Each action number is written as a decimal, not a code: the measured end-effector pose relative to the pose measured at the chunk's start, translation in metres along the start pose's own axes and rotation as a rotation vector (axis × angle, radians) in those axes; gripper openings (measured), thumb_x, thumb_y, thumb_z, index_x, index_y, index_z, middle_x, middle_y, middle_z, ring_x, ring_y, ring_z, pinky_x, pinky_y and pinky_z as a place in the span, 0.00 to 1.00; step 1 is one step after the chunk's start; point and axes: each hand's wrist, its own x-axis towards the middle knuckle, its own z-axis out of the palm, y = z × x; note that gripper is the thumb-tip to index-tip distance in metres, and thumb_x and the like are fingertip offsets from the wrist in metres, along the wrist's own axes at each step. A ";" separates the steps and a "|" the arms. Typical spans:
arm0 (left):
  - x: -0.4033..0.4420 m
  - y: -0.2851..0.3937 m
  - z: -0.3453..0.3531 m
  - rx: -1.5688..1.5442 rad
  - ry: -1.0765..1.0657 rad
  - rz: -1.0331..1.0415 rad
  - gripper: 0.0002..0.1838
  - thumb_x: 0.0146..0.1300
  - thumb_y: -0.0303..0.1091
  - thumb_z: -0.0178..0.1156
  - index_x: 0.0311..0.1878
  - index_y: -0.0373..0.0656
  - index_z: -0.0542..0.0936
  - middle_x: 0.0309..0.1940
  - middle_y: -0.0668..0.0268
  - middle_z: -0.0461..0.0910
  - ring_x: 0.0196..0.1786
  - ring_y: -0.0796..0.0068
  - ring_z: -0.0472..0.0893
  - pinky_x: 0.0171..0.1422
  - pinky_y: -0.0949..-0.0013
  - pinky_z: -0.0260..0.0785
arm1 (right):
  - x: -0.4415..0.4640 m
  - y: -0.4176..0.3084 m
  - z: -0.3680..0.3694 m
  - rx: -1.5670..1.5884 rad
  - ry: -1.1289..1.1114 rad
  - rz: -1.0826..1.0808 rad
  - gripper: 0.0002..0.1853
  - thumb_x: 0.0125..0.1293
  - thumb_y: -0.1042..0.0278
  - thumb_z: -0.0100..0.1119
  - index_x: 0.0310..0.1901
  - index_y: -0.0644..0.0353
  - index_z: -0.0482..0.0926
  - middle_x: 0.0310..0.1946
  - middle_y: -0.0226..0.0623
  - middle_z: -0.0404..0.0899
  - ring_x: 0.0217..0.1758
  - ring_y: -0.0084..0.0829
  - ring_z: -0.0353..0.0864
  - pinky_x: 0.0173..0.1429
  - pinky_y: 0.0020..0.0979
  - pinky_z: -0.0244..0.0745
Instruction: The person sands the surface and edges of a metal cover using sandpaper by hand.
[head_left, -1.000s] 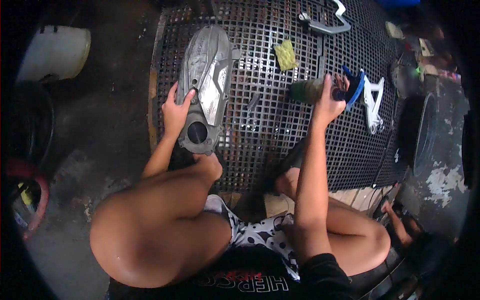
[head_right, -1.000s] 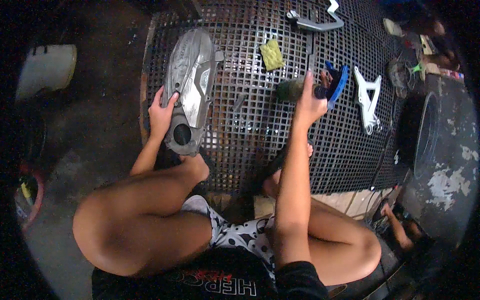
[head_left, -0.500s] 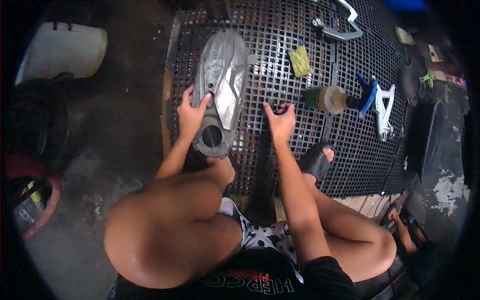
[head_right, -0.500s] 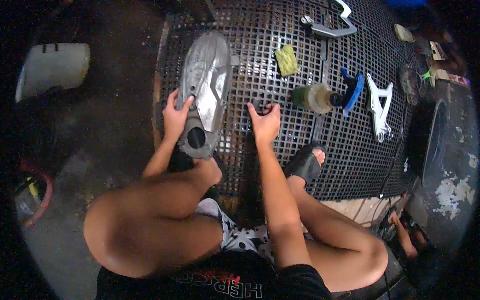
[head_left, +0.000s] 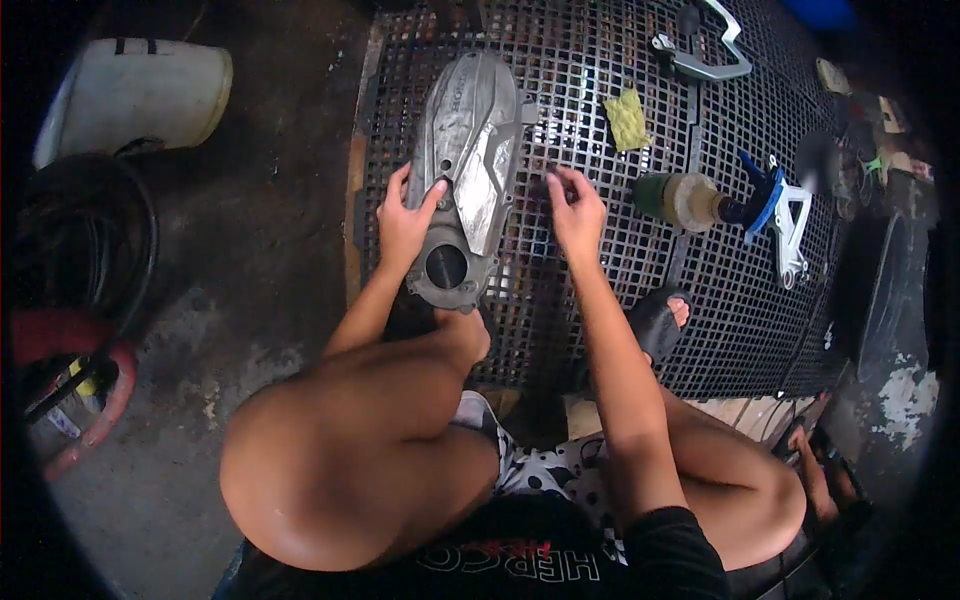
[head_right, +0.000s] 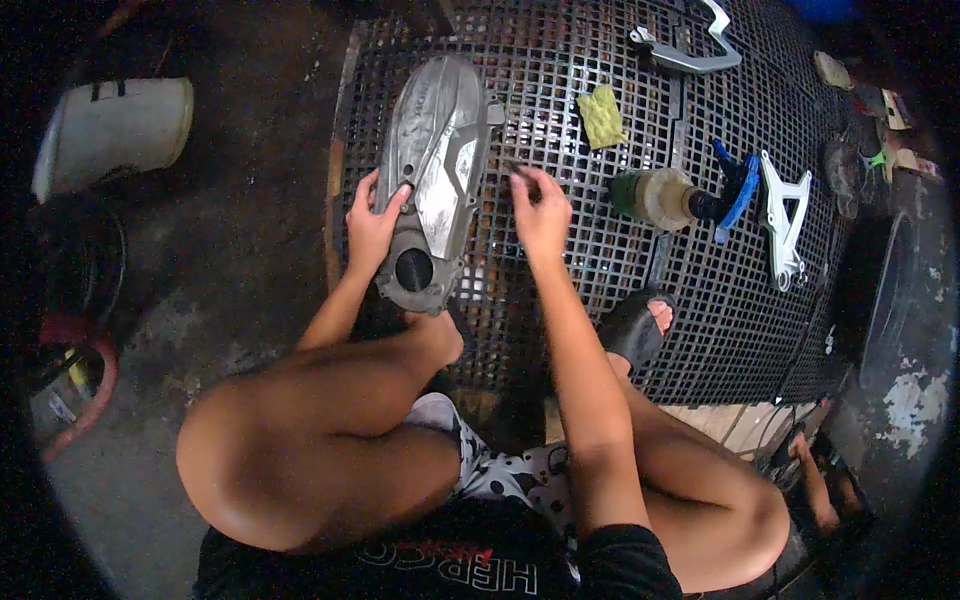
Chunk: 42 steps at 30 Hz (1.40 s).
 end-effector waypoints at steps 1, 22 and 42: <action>0.000 -0.001 0.000 0.003 -0.001 -0.008 0.32 0.64 0.43 0.75 0.65 0.35 0.75 0.46 0.49 0.89 0.48 0.67 0.89 0.55 0.64 0.78 | 0.005 -0.015 0.004 0.003 -0.050 0.003 0.12 0.68 0.66 0.71 0.49 0.61 0.87 0.35 0.38 0.87 0.35 0.25 0.82 0.44 0.28 0.78; 0.001 -0.009 0.003 -0.007 0.030 0.026 0.33 0.63 0.43 0.76 0.65 0.35 0.76 0.47 0.49 0.88 0.48 0.64 0.89 0.55 0.62 0.78 | 0.026 -0.066 0.050 -0.078 0.006 -0.248 0.07 0.65 0.74 0.68 0.44 0.59 0.84 0.38 0.47 0.89 0.40 0.48 0.90 0.45 0.41 0.83; 0.000 -0.003 0.007 0.481 0.079 0.173 0.42 0.62 0.61 0.69 0.69 0.39 0.73 0.35 0.38 0.85 0.39 0.34 0.86 0.43 0.42 0.77 | 0.019 -0.058 0.058 -0.019 0.083 -0.095 0.11 0.62 0.79 0.67 0.46 0.62 0.89 0.37 0.48 0.88 0.37 0.41 0.89 0.46 0.36 0.82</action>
